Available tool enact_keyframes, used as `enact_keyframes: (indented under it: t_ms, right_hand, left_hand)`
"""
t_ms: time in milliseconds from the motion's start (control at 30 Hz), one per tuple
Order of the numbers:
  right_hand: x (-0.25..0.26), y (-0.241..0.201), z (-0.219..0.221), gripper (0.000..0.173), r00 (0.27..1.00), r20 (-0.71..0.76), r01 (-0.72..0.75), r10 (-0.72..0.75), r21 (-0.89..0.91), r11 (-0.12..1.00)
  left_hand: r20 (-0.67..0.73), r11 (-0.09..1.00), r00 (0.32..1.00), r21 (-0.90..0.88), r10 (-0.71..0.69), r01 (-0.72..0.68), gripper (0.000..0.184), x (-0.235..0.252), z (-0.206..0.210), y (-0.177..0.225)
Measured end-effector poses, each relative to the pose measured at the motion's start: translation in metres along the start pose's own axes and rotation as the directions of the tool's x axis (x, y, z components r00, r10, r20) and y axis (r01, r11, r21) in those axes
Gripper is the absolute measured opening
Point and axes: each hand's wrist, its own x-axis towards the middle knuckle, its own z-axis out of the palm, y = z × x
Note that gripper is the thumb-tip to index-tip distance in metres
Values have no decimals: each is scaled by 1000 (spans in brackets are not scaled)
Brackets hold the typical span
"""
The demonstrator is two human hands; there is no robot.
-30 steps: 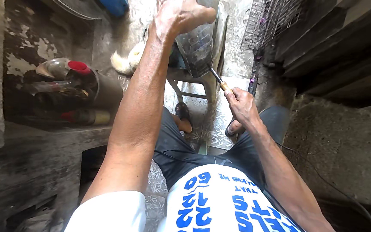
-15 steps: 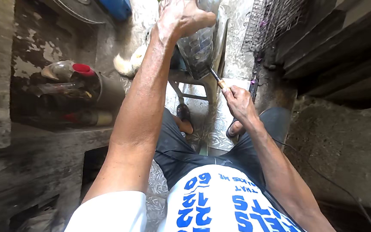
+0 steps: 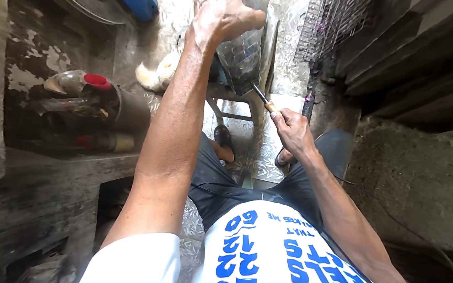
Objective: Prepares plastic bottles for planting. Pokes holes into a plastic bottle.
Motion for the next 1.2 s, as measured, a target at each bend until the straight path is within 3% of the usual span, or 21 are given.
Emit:
enact_keyframes:
  t_ms: [867, 1200]
  right_hand:
    - [32, -9, 9, 41, 998, 40, -48, 50, -38, 998]
    - [19, -7, 0, 40, 999, 39, -25, 27, -47, 999]
  left_hand:
    - [8, 999, 999, 39, -37, 37, 59, 0, 1, 0]
    - [-21, 999, 1000, 35, 20, -20, 60, 7, 1, -6]
